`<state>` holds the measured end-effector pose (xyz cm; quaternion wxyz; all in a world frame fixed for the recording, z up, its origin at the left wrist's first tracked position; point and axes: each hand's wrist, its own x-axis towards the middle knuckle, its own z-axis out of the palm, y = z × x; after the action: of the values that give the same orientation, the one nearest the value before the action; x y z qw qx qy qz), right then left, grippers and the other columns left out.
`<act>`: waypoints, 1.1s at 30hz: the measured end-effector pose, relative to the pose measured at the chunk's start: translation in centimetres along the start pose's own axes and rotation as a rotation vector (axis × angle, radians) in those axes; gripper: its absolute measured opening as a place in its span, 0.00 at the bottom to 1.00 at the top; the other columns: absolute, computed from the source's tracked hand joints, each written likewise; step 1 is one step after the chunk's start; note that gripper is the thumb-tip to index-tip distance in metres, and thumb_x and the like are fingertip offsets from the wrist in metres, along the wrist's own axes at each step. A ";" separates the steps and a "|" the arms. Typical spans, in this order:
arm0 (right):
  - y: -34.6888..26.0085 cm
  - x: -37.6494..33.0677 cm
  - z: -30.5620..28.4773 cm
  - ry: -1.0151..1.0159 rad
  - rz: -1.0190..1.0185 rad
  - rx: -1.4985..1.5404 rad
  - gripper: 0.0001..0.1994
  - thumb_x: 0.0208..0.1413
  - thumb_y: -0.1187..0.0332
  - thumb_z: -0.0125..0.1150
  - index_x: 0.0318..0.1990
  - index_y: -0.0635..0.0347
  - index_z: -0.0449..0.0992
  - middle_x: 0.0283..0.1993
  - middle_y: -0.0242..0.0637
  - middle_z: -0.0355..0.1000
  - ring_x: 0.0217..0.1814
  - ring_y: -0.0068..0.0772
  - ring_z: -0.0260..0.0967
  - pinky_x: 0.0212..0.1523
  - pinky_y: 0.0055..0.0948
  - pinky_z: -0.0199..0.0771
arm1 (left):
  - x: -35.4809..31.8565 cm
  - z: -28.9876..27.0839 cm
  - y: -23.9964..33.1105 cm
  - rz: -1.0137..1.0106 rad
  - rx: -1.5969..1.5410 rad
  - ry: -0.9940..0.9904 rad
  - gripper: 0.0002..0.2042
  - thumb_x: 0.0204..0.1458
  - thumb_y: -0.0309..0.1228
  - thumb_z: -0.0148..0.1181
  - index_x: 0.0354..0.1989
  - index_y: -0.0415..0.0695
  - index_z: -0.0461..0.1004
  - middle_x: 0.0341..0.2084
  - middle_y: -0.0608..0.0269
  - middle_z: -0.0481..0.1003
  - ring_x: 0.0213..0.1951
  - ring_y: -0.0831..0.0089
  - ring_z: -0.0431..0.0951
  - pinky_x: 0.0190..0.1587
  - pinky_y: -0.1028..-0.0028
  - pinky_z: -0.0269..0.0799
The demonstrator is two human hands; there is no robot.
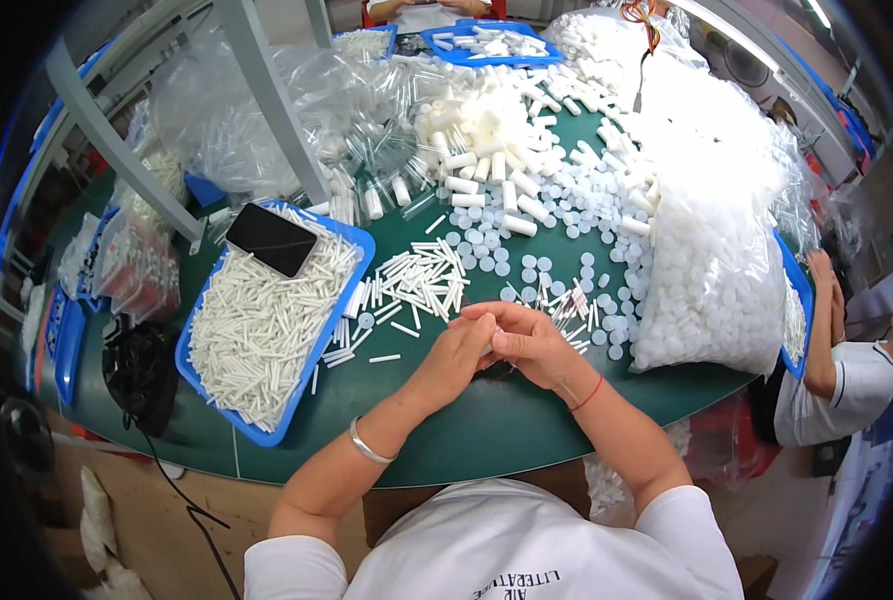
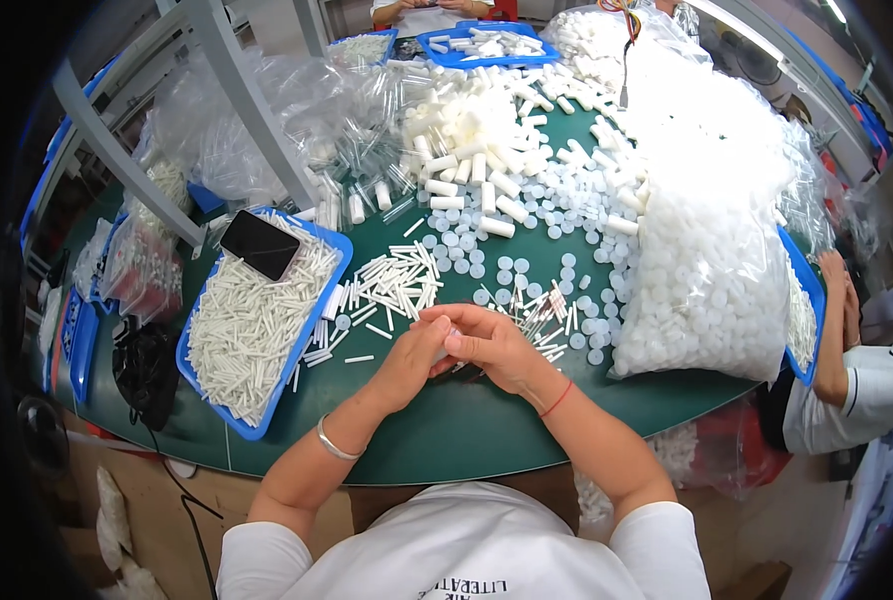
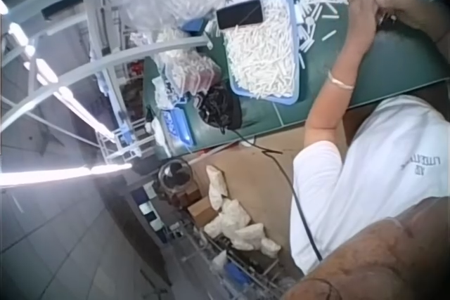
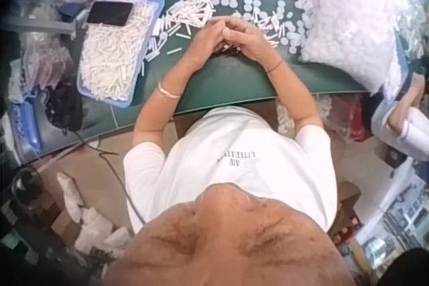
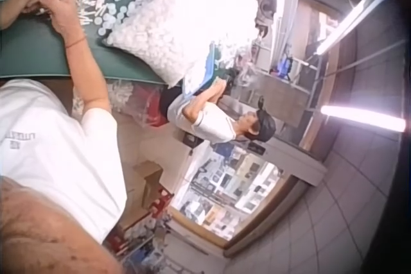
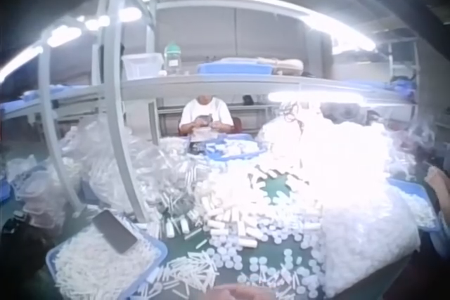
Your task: Assembling small white plastic parts by inserting rods into tubes and capping them at a factory workbench.
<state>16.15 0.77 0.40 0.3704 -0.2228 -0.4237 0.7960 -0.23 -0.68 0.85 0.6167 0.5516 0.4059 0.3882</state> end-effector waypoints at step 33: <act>-1.3 -6.3 5.3 0.167 -0.579 -1.368 0.36 0.42 0.74 0.69 0.61 0.70 0.61 0.58 0.52 0.62 0.47 0.43 0.70 0.44 0.30 0.74 | -2.5 2.8 0.6 -0.347 -0.729 -0.092 0.20 0.66 0.46 0.34 0.37 0.44 0.69 0.25 0.64 0.72 0.25 0.74 0.71 0.28 0.74 0.69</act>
<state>17.09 -6.40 4.62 0.3747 -0.3427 -0.8366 0.2057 1.43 -3.99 1.83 0.8458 0.2369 0.3008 0.3716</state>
